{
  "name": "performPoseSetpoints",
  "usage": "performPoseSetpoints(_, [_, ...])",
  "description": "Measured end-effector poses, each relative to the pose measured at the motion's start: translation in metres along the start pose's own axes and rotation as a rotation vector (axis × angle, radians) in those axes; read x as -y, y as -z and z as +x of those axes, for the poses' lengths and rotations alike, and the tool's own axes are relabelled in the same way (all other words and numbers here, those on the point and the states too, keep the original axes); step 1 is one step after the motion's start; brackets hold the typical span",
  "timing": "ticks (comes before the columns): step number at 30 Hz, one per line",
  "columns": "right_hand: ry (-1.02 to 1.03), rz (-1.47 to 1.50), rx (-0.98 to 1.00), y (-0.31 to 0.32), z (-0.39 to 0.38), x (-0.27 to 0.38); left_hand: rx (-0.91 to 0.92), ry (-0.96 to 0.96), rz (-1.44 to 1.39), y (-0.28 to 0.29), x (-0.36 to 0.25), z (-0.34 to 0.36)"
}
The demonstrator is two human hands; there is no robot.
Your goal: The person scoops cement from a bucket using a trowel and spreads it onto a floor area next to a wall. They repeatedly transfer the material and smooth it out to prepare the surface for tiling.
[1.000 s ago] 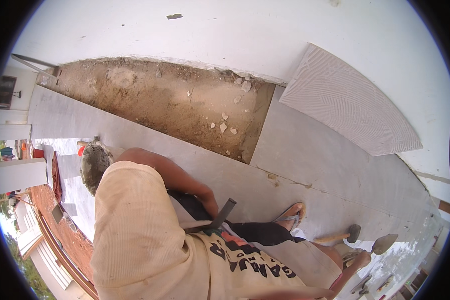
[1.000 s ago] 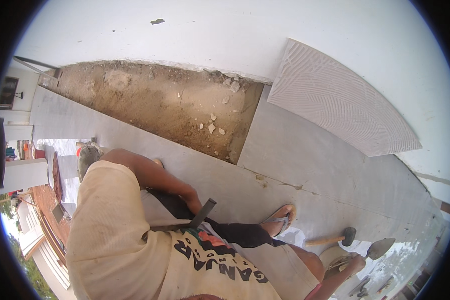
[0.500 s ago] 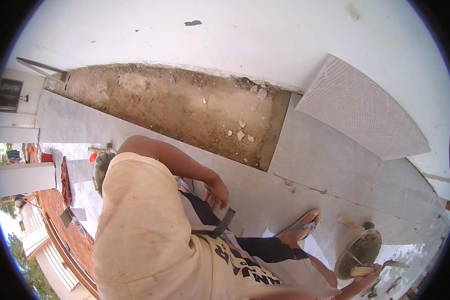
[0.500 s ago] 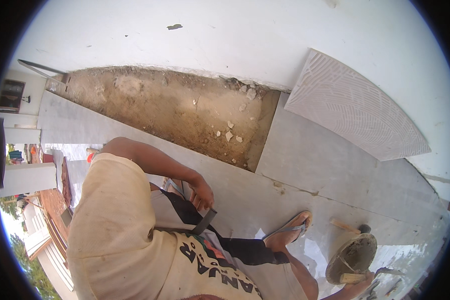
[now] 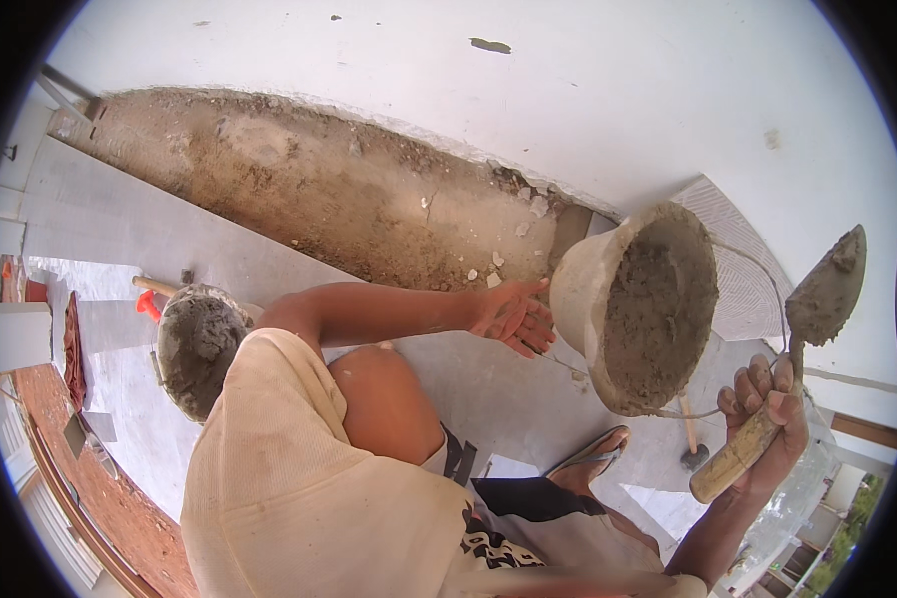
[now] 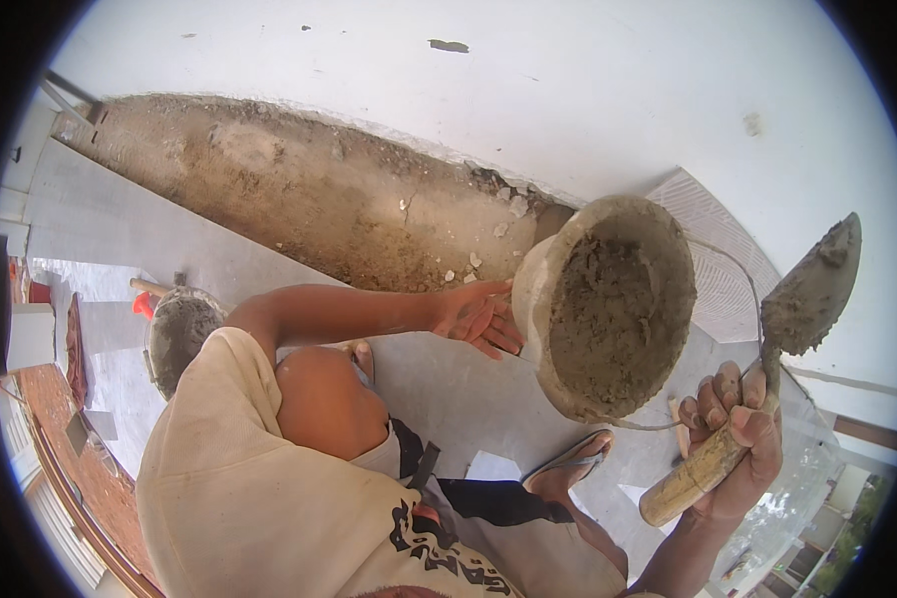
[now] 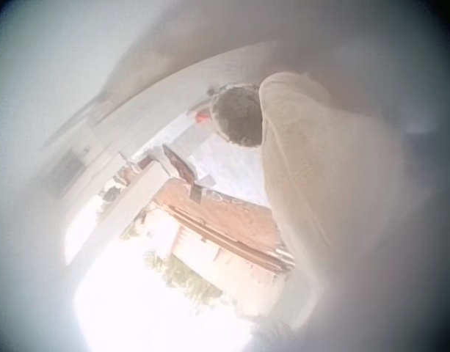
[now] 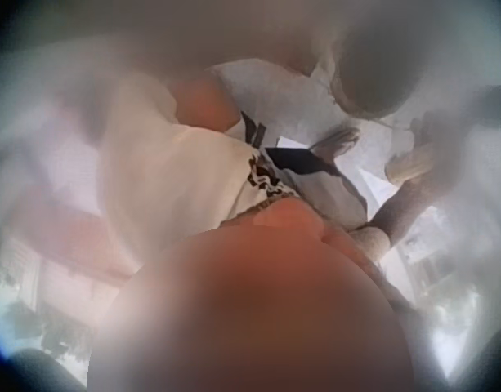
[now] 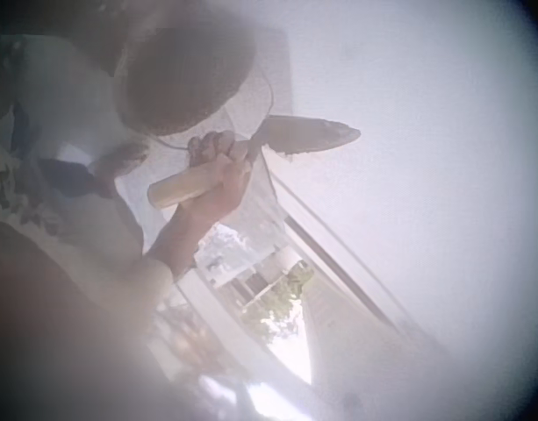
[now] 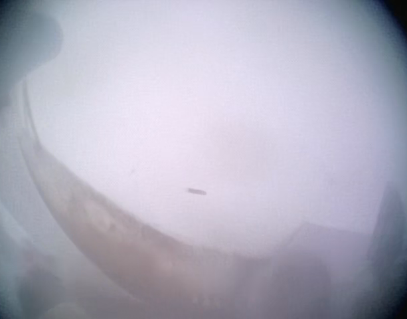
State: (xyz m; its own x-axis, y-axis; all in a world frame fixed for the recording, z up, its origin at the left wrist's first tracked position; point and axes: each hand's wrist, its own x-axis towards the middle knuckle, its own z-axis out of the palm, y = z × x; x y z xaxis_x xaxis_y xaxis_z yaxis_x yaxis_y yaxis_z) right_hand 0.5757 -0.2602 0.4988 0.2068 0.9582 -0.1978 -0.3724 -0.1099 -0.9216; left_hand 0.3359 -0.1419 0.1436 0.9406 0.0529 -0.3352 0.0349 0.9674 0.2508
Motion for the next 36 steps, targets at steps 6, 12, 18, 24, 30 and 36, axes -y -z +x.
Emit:
performPoseSetpoints(6, [-0.017, -0.036, 0.268, -0.121, 0.043, -0.012, 0.055, -0.523, -0.129, -0.026, -0.011, -0.033])
performPoseSetpoints(12, [0.038, -0.348, 0.263, -0.151, 0.081, -0.060, 0.037, -0.982, -0.021, 0.016, -0.042, -0.088])
performPoseSetpoints(18, [0.132, -0.601, 0.182, -0.155, 0.103, -0.115, -0.225, -1.070, 0.071, 0.036, -0.107, -0.157])
performPoseSetpoints(24, [0.103, -0.713, 0.089, -0.129, 0.119, -0.182, -1.004, -0.941, 0.352, 0.005, -0.138, -0.205])
performPoseSetpoints(30, [-0.088, -0.473, -0.108, -0.044, 0.156, -0.349, -1.548, -0.748, 0.821, 0.083, -0.102, -0.141])
performPoseSetpoints(36, [-0.201, -0.383, -0.052, -0.004, 0.171, -0.359, -1.462, -0.722, 0.838, 0.058, -0.111, -0.130])
